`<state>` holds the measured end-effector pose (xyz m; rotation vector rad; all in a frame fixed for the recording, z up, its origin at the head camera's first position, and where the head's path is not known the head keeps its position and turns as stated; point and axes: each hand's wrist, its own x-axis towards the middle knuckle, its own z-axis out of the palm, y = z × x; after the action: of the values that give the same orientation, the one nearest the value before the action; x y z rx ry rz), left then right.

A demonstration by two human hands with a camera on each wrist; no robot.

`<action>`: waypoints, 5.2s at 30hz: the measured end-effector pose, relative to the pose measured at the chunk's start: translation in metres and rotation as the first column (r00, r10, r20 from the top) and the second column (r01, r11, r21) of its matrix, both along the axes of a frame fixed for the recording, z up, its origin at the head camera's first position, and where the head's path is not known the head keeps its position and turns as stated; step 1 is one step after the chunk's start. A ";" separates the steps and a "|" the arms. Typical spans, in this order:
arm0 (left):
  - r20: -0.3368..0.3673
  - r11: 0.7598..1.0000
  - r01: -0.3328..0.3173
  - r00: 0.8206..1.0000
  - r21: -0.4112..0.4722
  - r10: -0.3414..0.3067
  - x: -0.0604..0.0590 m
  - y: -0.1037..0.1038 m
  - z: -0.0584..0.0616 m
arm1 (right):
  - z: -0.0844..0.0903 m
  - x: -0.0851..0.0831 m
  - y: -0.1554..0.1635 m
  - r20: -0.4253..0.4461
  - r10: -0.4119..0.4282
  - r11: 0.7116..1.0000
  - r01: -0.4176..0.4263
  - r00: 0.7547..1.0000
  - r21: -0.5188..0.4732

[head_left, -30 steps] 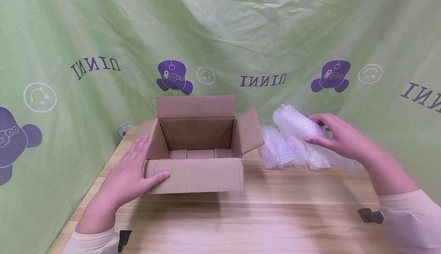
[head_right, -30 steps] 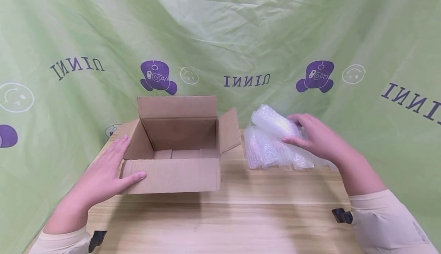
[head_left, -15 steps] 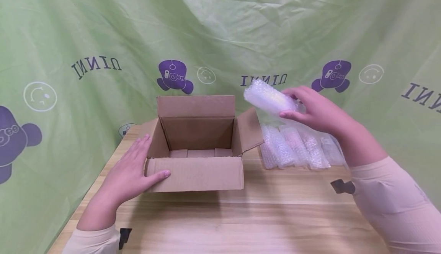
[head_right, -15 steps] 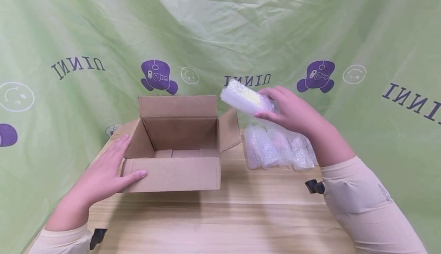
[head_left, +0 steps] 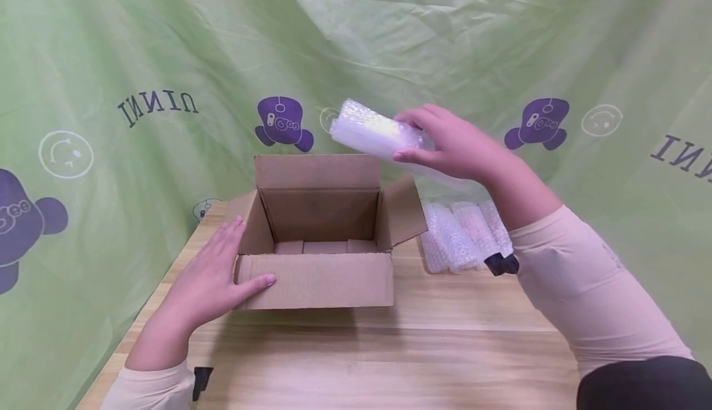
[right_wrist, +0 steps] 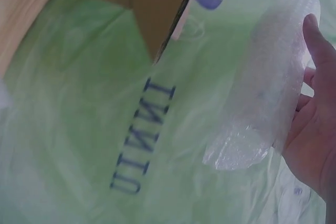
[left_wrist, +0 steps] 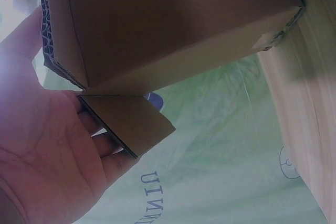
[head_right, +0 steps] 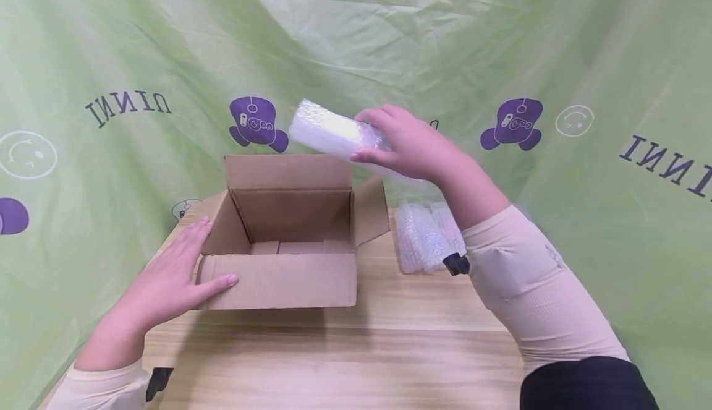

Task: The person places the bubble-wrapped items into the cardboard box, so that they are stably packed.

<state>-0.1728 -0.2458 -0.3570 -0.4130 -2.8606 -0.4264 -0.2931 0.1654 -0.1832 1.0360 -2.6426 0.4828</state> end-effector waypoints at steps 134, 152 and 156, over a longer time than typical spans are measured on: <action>-0.020 1.000 0.000 1.000 0.022 0.000 -0.001 0.002 -0.003 | -0.182 -0.026 0.069 0.300 -0.420 0.897 0.441 0.857 -0.004; -0.007 1.000 -0.007 1.000 0.021 0.007 0.000 0.003 -0.002 | -0.240 -0.033 0.060 0.303 -0.530 0.848 0.496 0.792 0.187; -0.006 1.000 -0.007 1.000 0.019 0.007 0.001 0.004 -0.002 | -0.242 -0.034 0.060 0.296 -0.541 0.841 0.500 0.788 0.206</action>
<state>-0.1722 -0.2421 -0.3590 -0.3998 -2.8488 -0.4503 -0.3271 0.2256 -0.4252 0.2037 -3.1272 0.4100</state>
